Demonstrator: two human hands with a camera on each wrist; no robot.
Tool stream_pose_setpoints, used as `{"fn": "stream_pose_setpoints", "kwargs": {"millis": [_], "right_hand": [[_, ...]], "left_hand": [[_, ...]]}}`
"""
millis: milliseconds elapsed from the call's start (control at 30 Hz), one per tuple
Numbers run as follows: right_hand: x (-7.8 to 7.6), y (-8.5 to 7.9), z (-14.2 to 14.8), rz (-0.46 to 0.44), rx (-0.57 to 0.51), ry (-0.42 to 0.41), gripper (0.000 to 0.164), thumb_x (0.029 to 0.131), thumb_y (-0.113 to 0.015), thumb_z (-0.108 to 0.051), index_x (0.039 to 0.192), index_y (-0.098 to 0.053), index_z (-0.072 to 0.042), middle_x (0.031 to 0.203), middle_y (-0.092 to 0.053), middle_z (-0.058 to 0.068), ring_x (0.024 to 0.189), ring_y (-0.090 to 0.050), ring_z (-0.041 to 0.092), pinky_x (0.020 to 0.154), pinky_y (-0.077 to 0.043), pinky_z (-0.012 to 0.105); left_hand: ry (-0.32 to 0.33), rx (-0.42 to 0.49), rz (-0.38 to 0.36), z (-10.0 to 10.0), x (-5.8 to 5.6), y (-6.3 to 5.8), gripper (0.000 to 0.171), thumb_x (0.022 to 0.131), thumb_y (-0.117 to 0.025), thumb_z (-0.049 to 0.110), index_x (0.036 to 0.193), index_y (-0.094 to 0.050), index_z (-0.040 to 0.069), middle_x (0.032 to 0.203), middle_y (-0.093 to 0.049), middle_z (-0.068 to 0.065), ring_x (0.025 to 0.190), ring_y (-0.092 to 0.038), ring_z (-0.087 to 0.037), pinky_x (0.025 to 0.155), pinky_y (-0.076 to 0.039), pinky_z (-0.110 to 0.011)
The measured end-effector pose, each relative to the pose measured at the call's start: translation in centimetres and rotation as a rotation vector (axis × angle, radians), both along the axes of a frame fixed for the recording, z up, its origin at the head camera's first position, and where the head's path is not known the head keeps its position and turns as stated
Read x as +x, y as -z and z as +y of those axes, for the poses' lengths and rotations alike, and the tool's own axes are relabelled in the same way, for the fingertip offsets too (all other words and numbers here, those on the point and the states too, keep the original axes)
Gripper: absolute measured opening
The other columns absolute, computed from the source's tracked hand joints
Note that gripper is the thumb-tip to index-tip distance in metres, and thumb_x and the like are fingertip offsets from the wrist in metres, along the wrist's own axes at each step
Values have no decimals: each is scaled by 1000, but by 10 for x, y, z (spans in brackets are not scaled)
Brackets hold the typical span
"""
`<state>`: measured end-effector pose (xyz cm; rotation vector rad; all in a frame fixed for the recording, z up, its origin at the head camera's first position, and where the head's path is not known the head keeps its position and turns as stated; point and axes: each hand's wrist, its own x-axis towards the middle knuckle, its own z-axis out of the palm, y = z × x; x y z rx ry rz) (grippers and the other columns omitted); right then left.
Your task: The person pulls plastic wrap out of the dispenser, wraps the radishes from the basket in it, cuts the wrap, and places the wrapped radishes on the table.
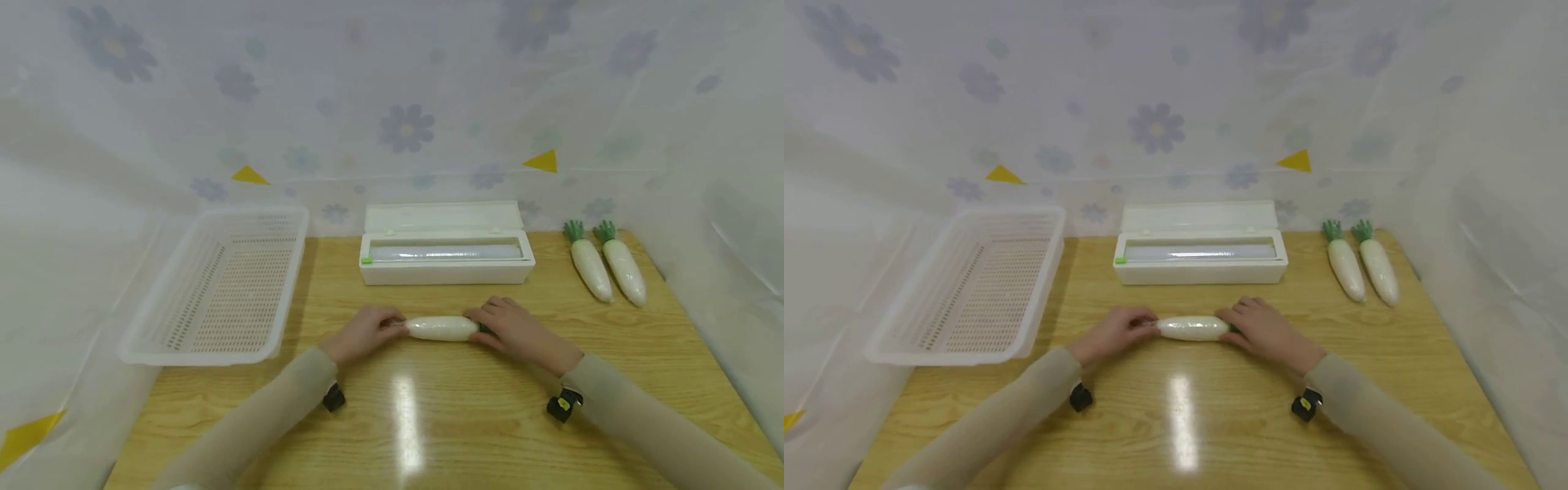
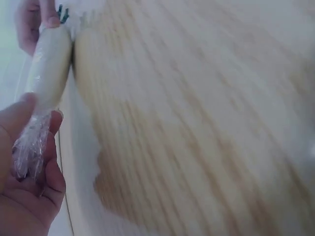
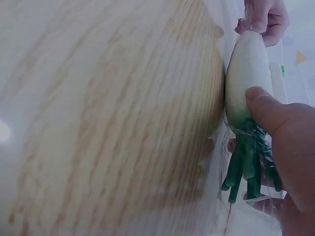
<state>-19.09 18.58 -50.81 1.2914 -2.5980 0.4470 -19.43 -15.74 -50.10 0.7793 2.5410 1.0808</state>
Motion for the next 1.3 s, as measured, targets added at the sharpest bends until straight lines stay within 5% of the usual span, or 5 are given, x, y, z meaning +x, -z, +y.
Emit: {"fn": "stream_pose_setpoints", "kwargs": {"millis": [333,567,767,1067,1300], "right_hand": [[0,-2,-2,-20,8,0,46,94,-78,-27,132,-66,-4,103,-72,5,98,-62,24,90,-51,48],[1,-6,-4,30,9,-17,43,94,-78,-27,129,-67,-5,99,-71,5,96,-62,25,90,-51,50],[1,-7,-4,74,1,-33,44,92,-79,-28,128,-69,-5,97,-72,4,93,-61,25,88,-51,50],[0,-7,-5,48,22,-35,44,93,-78,-29,129,-68,-7,98,-73,3,94,-61,24,90,-51,49],[-2,-9,-5,68,41,-27,43,92,-79,-28,127,-69,-6,96,-73,4,93,-61,25,87,-52,48]], "left_hand": [[-80,94,-164,-4,0,-5,13,99,-73,19,104,-80,9,86,-75,1,71,-61,-6,64,-52,-22],[-93,-5,-127,1,6,-20,14,100,-71,16,100,-80,5,81,-73,-1,68,-60,-6,62,-52,-22],[-177,-101,-94,4,13,-32,17,100,-72,20,86,-72,10,75,-65,3,66,-57,-9,60,-50,-24],[-146,20,-57,18,20,-26,14,100,-64,14,87,-67,10,75,-59,3,68,-50,-9,60,-45,-23],[-154,140,-182,18,19,-23,17,107,-58,15,107,-73,8,98,-71,-7,82,-63,-16,67,-56,-29]]}}
